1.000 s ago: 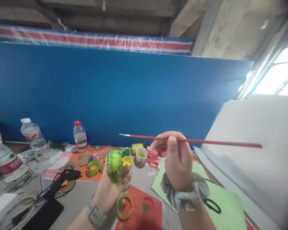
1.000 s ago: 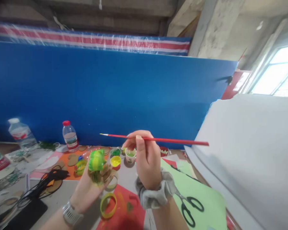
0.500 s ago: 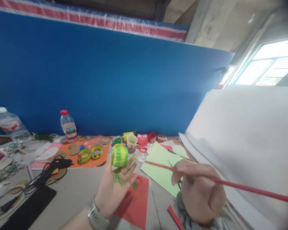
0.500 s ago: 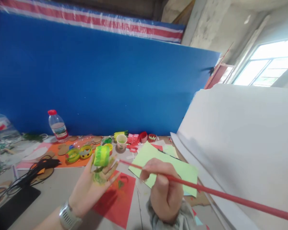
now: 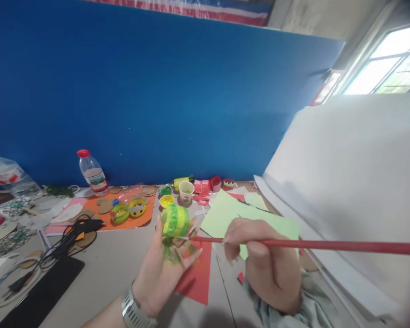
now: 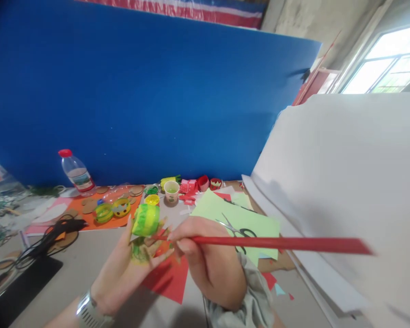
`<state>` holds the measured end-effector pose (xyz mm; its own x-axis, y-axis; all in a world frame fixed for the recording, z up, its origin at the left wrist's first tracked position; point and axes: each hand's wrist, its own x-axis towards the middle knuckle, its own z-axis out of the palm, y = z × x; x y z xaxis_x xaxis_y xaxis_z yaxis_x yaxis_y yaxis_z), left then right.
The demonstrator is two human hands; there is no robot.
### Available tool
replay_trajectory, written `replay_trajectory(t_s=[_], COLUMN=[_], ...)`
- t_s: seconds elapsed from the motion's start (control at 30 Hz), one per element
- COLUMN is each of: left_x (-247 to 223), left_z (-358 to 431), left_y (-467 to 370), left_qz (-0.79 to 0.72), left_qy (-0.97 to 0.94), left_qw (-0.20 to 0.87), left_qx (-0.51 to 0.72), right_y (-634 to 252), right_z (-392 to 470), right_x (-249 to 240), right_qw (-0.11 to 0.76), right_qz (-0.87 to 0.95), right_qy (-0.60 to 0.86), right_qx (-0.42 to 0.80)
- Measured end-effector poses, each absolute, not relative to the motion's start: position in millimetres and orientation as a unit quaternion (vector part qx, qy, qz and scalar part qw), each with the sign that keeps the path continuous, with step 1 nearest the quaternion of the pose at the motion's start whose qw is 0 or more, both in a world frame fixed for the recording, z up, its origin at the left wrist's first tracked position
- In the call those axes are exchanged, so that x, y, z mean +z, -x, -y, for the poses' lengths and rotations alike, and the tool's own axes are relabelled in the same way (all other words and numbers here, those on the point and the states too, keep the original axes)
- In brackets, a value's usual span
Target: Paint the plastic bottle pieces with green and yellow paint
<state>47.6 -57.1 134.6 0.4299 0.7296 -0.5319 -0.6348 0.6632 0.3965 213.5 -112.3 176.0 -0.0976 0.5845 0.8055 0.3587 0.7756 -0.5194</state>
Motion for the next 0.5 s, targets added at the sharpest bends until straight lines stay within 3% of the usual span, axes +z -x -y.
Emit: replay_trajectory(t_s=[0.07,0.2,0.37,0.5], left_x=[133.5,131.2,131.0,128.2], left_z=[56.6,55.4,55.4,55.8], left_y=[-47.4,-48.4,-50.3,-51.0], left_qz=[-0.342,-0.349,-0.346,-0.363], left_qy=[-0.059,-0.045,-0.052,-0.017], left_qw=[0.846,0.841,0.846,0.843], left_qx=[0.404,0.41,0.402,0.397], right_y=[-211.5,-209.3,-203.6,-205.1], right_z=[112.2,114.1,109.3,106.4], right_x=[175.5,171.4,164.3,158.5], right_qw=[0.585,0.66,0.603,0.67], right_qz=[0.729,0.648,0.707,0.627], right_qy=[0.343,0.375,0.348,0.392], right_qx=[0.098,0.068,0.121,0.057])
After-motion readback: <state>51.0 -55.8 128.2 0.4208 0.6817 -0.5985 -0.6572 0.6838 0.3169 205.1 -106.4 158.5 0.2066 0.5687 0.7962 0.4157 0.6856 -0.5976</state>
